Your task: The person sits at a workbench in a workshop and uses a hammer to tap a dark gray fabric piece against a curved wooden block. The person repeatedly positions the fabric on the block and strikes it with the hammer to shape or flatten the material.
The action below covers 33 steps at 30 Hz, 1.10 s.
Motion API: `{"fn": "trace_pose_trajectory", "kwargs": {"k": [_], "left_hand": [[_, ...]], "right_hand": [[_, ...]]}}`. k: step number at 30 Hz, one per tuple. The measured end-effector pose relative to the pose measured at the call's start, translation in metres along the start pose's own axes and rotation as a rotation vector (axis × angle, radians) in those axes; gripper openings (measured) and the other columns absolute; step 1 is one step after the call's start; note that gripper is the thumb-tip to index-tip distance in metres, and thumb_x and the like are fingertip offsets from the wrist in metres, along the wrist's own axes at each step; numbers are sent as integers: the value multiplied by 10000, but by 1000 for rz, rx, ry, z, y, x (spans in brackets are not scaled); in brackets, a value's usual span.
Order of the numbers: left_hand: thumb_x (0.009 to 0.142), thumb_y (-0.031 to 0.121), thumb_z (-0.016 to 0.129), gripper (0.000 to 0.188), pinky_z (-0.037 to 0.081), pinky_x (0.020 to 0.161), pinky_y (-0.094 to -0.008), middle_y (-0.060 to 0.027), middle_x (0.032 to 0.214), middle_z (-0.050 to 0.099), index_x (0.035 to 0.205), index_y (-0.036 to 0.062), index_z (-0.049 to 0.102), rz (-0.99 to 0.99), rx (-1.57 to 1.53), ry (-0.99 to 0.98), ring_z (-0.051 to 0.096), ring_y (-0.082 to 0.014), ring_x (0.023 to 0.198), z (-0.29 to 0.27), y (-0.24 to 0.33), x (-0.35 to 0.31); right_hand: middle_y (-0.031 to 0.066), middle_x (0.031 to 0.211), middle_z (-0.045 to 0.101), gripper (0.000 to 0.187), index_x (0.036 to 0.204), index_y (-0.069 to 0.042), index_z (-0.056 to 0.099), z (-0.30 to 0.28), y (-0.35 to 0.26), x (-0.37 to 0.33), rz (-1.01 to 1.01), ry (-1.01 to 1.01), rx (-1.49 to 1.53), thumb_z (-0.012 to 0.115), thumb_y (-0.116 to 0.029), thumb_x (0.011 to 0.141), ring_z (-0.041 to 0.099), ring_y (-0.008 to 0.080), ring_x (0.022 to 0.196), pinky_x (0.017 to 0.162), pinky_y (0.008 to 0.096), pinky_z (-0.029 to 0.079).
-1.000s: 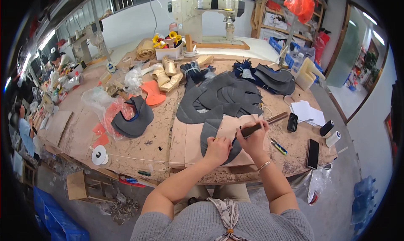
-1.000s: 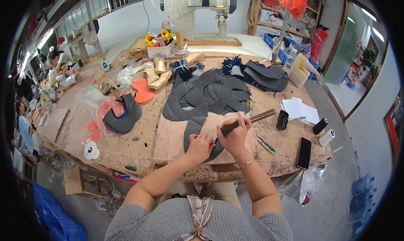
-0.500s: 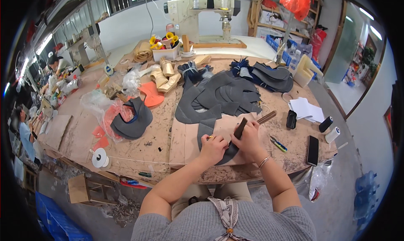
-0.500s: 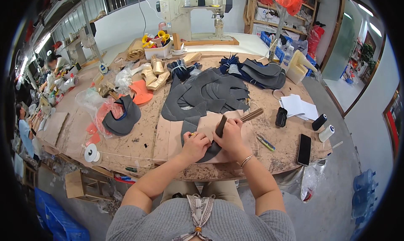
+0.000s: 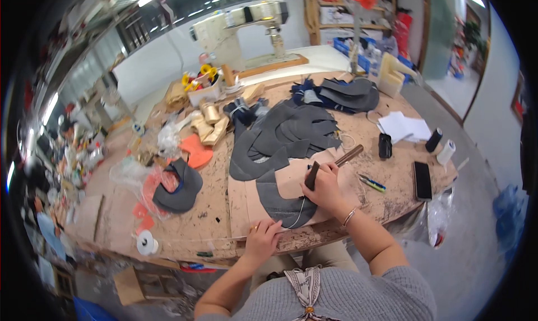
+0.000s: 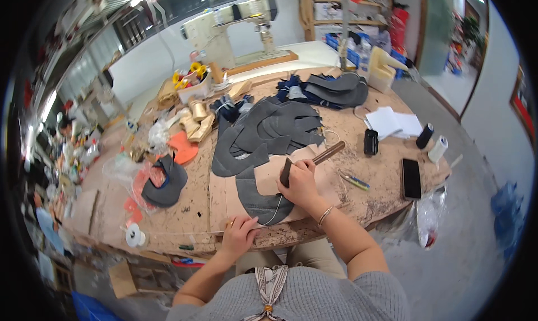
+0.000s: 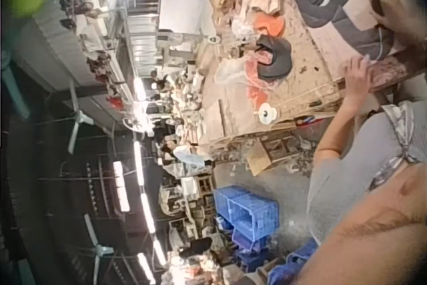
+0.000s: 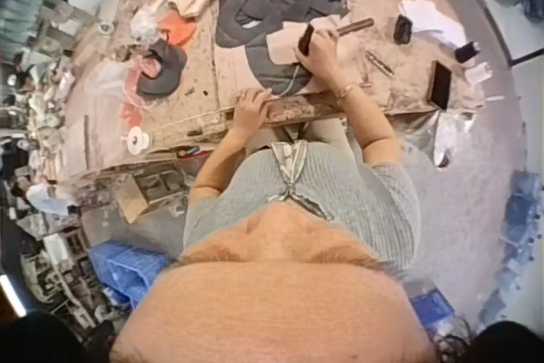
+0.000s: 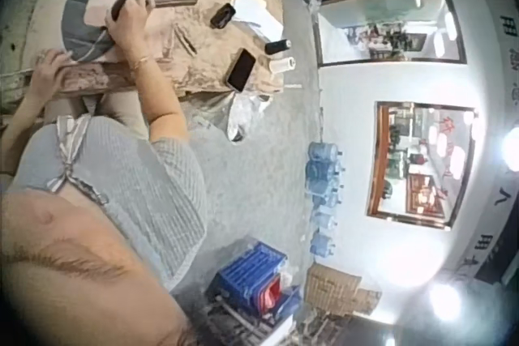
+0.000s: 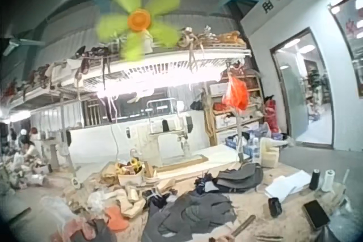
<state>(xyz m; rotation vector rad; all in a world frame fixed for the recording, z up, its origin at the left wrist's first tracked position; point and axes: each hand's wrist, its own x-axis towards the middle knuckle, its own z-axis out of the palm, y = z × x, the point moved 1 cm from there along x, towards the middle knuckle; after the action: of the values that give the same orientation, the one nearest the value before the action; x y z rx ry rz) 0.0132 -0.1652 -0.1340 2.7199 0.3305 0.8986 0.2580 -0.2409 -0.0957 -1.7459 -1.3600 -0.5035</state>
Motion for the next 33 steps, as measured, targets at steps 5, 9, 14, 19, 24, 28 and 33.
{"fn": "trace_pose_trajectory", "kwargs": {"k": [5, 9, 14, 19, 24, 28, 33], "left_hand": [[782, 21, 745, 121, 496, 658, -368, -90, 804, 616, 890, 52, 703, -51, -186, -46, 608, -263, 737, -13, -14, -3], [812, 52, 747, 64, 495, 604, -332, -80, 770, 627, 869, 49, 716, -275, -299, -53, 617, -215, 659, -25, -44, 8], [801, 99, 793, 153, 465, 590, -270, -5, 785, 631, 914, 40, 708, -532, -331, -411, 601, -82, 688, -66, -133, 21], [794, 173, 806, 278, 500, 672, -302, -51, 829, 672, 1014, 38, 703, -531, -19, -59, 639, -173, 742, -87, -185, 34], [793, 217, 791, 294, 516, 846, -391, -86, 1022, 696, 1030, 64, 707, 12, -117, -95, 657, -275, 966, -2, -60, 104], [820, 163, 754, 244, 539, 822, -377, -94, 982, 725, 1039, 63, 716, -31, -118, -386, 691, -279, 908, 40, -20, 117], [819, 100, 718, 230, 558, 787, -366, -105, 940, 719, 1045, 59, 720, -236, -242, -678, 706, -297, 846, 44, -27, 141]], "right_hand": [[22, 744, 595, 190, 805, -115, 630, 1, 5, -3, 72, 12, 34, 769, -190, 700, 577, 233, 828, 944, 432, 346], [21, 770, 601, 218, 794, -112, 617, 0, 5, -5, 80, 4, 20, 788, -176, 674, 573, 237, 853, 950, 426, 337], [14, 765, 599, 212, 805, -120, 621, -3, 4, -5, 76, 2, -1, 781, -179, 678, 576, 232, 856, 958, 430, 336], [15, 756, 593, 210, 819, -134, 625, 0, 6, -6, 80, 10, 18, 773, -184, 678, 577, 225, 860, 963, 437, 338], [21, 763, 600, 204, 809, -136, 628, 3, 9, -7, 89, 7, -6, 772, -191, 675, 577, 227, 861, 957, 435, 339], [26, 775, 611, 202, 815, -134, 645, 3, 8, -8, 84, 16, -2, 772, -202, 673, 578, 233, 872, 955, 436, 338], [28, 785, 617, 211, 824, -127, 654, 2, 9, -8, 87, -2, -16, 775, -210, 672, 578, 237, 883, 961, 436, 333]]}}
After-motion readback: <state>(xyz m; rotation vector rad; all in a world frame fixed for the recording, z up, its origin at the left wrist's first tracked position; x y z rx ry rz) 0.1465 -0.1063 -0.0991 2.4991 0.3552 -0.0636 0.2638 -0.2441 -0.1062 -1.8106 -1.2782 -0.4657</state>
